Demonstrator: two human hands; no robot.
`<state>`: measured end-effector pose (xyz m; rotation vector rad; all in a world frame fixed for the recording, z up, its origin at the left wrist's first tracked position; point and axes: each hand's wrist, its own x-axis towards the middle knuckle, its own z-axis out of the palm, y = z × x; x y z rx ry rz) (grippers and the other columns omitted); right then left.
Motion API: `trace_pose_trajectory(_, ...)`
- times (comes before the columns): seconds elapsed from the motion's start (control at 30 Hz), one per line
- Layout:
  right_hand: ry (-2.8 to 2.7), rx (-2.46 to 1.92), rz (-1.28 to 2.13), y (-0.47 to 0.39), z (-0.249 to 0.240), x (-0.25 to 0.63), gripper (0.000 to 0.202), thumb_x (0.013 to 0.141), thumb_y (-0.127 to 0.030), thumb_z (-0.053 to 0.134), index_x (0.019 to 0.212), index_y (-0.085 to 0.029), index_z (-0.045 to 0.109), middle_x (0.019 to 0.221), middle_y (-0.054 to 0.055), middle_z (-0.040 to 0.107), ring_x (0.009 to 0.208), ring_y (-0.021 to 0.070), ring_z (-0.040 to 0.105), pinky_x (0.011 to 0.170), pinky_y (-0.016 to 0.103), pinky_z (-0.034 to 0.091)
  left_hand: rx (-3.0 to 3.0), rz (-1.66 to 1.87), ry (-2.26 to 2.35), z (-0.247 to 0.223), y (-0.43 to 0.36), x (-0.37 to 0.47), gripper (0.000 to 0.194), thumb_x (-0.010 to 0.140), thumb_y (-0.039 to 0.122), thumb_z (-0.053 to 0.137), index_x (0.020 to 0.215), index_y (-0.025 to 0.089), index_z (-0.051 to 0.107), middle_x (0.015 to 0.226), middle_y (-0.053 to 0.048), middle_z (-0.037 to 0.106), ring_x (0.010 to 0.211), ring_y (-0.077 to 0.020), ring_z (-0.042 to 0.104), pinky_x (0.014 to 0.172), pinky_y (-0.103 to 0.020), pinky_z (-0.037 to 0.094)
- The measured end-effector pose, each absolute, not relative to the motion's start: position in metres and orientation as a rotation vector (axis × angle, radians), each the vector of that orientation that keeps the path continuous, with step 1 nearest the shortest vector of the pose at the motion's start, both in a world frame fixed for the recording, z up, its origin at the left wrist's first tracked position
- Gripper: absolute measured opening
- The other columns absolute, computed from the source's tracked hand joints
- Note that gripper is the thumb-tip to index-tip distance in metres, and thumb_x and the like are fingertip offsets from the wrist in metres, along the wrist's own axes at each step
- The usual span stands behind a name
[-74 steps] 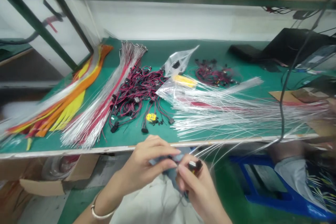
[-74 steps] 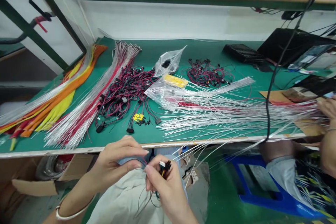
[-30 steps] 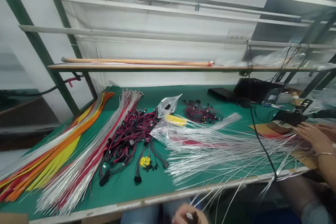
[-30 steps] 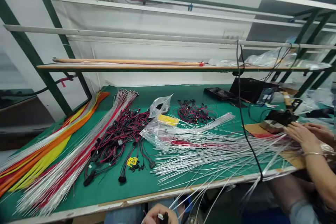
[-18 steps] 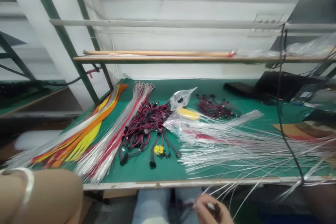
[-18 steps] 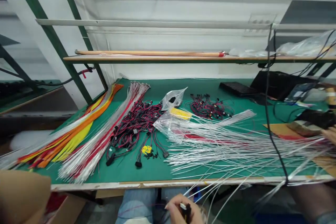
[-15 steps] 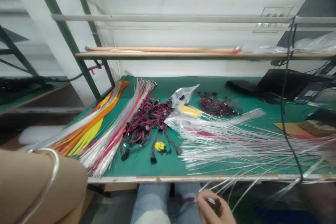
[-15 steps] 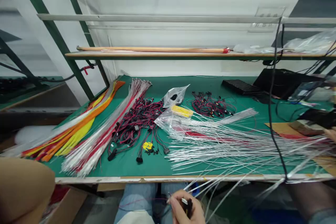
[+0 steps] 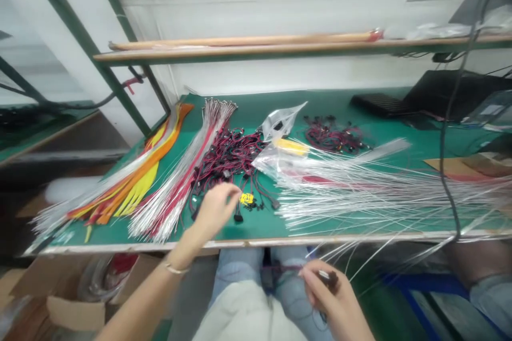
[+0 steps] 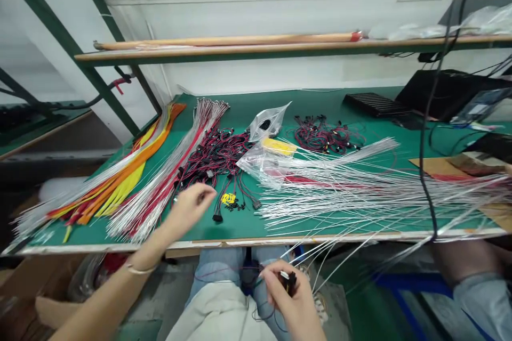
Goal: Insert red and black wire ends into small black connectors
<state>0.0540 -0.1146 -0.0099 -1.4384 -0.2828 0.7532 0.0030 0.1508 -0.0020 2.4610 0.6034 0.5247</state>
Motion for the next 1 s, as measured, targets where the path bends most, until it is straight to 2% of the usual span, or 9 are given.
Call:
trace_pose_trajectory(0.1, -0.240, -1.459, 0.738, -0.122, -0.015, 0.055, 0.039, 0.071, -0.048, 0.066, 0.064, -0.012, 0.053, 0.044, -0.003, 0.038, 0.043, 0.0042, 0.025, 0.044, 0.019, 0.014, 2.507, 0.394, 0.691, -0.037, 0.148, 0.010, 0.013, 0.082, 0.023, 0.054, 0.080, 0.013, 0.063, 0.079, -0.005, 0.059, 0.080, -0.0193, 0.054, 0.079, -0.038, 0.042)
trace_pose_trajectory(0.2, -0.177, -1.448, 0.739, -0.128, -0.021, 0.056, 0.036, 0.070, -0.046, 0.067, 0.066, -0.013, 0.053, 0.045, -0.003, 0.039, 0.044, 0.0047, 0.026, 0.045, 0.019, 0.015, 2.491, 0.345, 0.780, -0.060, 0.150, 0.023, 0.013, 0.079, 0.024, 0.056, 0.079, 0.014, 0.064, 0.081, -0.009, 0.058, 0.083, -0.0233, 0.052, 0.078, -0.037, 0.039)
trace_pose_trajectory(0.43, -0.099, -1.431, 0.739, -0.131, -0.030, 0.059, 0.037, 0.068, -0.046, 0.069, 0.066, -0.013, 0.053, 0.047, -0.003, 0.038, 0.044, 0.0045, 0.027, 0.046, 0.019, 0.013, 2.264, 0.311, 0.735, -0.069, 0.165, 0.035, 0.008, 0.068, 0.023, 0.067, 0.067, 0.016, 0.065, 0.073, -0.005, 0.057, 0.075, -0.0203, 0.052, 0.075, -0.032, 0.038)
trace_pose_trajectory(0.57, -0.112, -1.442, 0.716, -0.128, -0.027, 0.062, 0.036, 0.069, -0.046, 0.068, 0.066, -0.013, 0.054, 0.046, -0.003, 0.037, 0.044, 0.0048, 0.025, 0.046, 0.019, 0.013, 1.985, 0.424, 0.762, -0.060, 0.160, 0.031, 0.016, 0.068, 0.029, 0.067, 0.068, 0.015, 0.062, 0.067, -0.003, 0.055, 0.069, -0.0168, 0.050, 0.071, -0.030, 0.038)
trace_pose_trajectory(0.73, -0.167, -1.437, 0.678, -0.114, -0.011, 0.062, 0.035, 0.071, -0.047, 0.065, 0.064, -0.015, 0.053, 0.045, -0.002, 0.041, 0.044, 0.0073, 0.030, 0.044, 0.020, 0.018, 1.512, 0.422, 0.693, -0.025, 0.100, 0.024, 0.039, 0.076, 0.042, 0.056, 0.103, 0.014, 0.052, 0.081, -0.005, 0.058, 0.059, -0.0085, 0.047, 0.052, -0.020, 0.036)
trace_pose_trajectory(0.8, -0.241, -1.476, 0.613, -0.108, 0.001, 0.060, 0.034, 0.073, -0.045, 0.062, 0.061, -0.015, 0.052, 0.045, -0.002, 0.043, 0.044, 0.0078, 0.034, 0.045, 0.020, 0.022, 1.335, 0.301, 0.626, -0.009, 0.067, 0.019, 0.042, 0.075, 0.046, 0.057, 0.100, 0.013, 0.053, 0.083, -0.006, 0.058, 0.056, -0.0062, 0.046, 0.048, -0.018, 0.036)
trace_pose_trajectory(0.9, -0.345, -1.528, 0.487, -0.100, 0.018, 0.055, 0.032, 0.076, -0.039, 0.059, 0.057, -0.014, 0.053, 0.048, -0.002, 0.045, 0.046, 0.0076, 0.037, 0.046, 0.020, 0.028, 0.754, 0.092, 0.566, 0.007, 0.027, 0.013, 0.039, 0.063, 0.035, 0.076, 0.089, 0.014, 0.055, 0.084, -0.003, 0.059, 0.057, -0.0033, 0.049, 0.046, -0.013, 0.034)
trace_pose_trajectory(1.0, -0.371, -1.551, 0.390, -0.097, 0.027, 0.050, 0.026, 0.077, -0.033, 0.058, 0.058, -0.015, 0.055, 0.053, -0.001, 0.049, 0.048, 0.0078, 0.042, 0.048, 0.019, 0.033, 0.400, 0.033, 0.544, 0.013, 0.008, 0.009, 0.038, 0.057, 0.023, 0.082, 0.083, 0.014, 0.056, 0.081, 0.000, 0.060, 0.060, -0.0036, 0.052, 0.048, -0.012, 0.037)
